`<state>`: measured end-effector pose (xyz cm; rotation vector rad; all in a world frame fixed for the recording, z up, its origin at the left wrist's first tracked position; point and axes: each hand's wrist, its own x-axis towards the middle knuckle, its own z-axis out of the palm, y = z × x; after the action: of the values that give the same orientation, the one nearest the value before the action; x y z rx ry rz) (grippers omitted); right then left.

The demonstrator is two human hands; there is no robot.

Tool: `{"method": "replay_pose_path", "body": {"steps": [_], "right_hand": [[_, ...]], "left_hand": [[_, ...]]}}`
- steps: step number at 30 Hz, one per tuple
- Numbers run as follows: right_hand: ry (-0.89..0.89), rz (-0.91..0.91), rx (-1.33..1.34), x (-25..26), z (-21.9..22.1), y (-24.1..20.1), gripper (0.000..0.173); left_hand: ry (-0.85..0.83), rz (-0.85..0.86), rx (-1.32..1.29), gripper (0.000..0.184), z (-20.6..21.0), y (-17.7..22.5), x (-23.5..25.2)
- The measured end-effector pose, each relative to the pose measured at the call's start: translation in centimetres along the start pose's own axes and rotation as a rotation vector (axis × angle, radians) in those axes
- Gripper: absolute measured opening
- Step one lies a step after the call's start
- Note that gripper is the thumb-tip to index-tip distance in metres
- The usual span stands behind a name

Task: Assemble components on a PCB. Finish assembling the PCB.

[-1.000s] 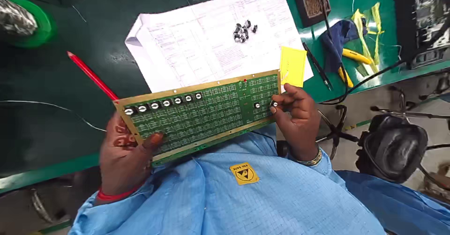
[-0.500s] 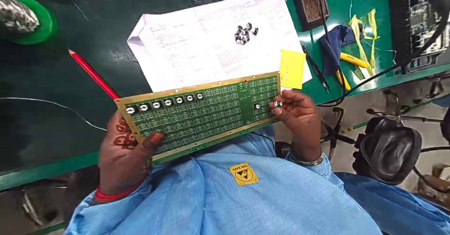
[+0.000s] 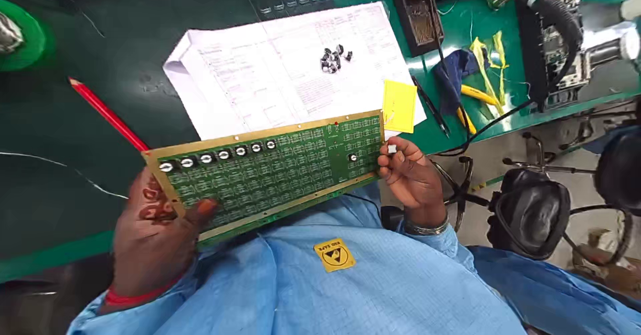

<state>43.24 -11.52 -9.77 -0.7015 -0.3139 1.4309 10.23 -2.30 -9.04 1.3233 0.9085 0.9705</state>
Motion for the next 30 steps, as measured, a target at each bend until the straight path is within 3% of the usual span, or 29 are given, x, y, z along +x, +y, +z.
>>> {"method": "replay_pose_path", "body": {"steps": [20, 30], "right_hand": [[-0.104, 0.022, 0.06, 0.43, -0.9, 0.34, 0.022], [-0.064, -0.043, 0.056, 0.42, -0.66, 0.23, 0.011]], "left_hand": [[0.008, -0.003, 0.012, 0.063, -0.09, -0.12, -0.08], [-0.006, -0.004, 0.024, 0.063, -0.14, -0.03, 0.0]]}}
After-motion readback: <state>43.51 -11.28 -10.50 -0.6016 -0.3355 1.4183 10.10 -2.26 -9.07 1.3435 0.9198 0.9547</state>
